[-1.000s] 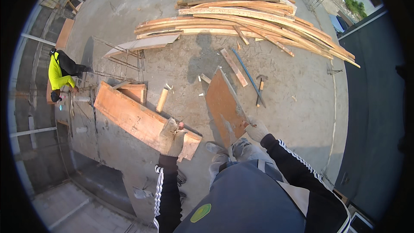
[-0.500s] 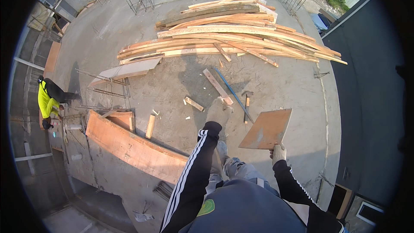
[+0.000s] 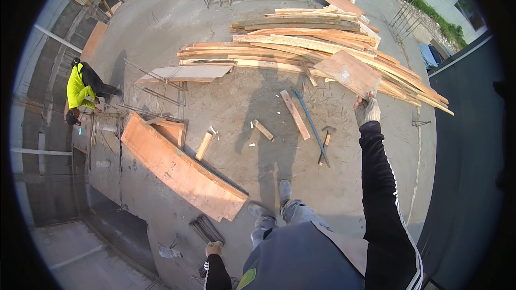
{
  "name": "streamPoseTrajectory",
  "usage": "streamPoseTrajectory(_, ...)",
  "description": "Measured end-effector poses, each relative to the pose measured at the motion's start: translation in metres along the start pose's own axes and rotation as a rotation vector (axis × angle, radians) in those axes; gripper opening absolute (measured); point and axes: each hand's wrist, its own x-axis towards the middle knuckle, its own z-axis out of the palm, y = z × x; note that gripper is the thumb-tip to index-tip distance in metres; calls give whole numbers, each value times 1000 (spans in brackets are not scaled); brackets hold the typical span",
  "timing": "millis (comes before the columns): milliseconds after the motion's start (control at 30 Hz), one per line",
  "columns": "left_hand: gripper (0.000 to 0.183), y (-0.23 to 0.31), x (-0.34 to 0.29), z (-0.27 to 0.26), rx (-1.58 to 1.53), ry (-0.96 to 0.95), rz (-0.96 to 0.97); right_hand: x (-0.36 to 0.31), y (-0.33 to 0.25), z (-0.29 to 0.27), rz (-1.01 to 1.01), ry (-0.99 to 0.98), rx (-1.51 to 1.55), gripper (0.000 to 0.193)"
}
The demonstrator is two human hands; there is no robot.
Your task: The person assembles a small wooden frame by positioning planks and nailing them together with a hammer. They then use a blue pry bar to adjust the frame and move a large plywood sheet nearby.
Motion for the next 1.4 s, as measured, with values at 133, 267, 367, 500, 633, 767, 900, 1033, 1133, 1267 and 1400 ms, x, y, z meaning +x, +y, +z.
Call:
streamPoseTrajectory(133,15,-84,-35,-48,-293,74,-118,57,23,80,56,-77,-137,23)
streamPoseTrajectory(267,16,-192,-73,-19,-340,90,-191,44,140,101,215,-118,-473,15)
streamPoseTrajectory(367,22,-261,-86,38,-95,135,-138,-26,242,54,673,-466,-390,21)
streamPoseTrajectory(500,19,-312,-107,95,-167,150,-191,-171,316,-32,1032,-384,-773,19)
streamPoseTrajectory(633,74,-316,-110,72,14,-96,-377,-300,306,-83,1017,-299,-1239,17)
streamPoseTrajectory(767,74,-303,-45,18,85,-77,-331,-367,273,-107,906,-318,-1606,19)
streamPoseTrajectory(900,69,-298,80,-20,-76,64,-233,-395,256,-139,860,-117,-1699,23)
streamPoseTrajectory(1033,59,-296,242,-37,-398,82,-190,-424,249,-185,839,22,-1805,18)
streamPoseTrajectory(1133,58,-293,363,-28,-395,140,-94,-447,248,-213,738,-82,-1894,23)
streamPoseTrajectory(1267,68,-281,488,-9,32,178,-45,-467,253,-235,782,-108,-2013,25)
streamPoseTrajectory(1400,78,-262,582,17,155,262,-73,-469,251,-253,983,226,-2258,28)
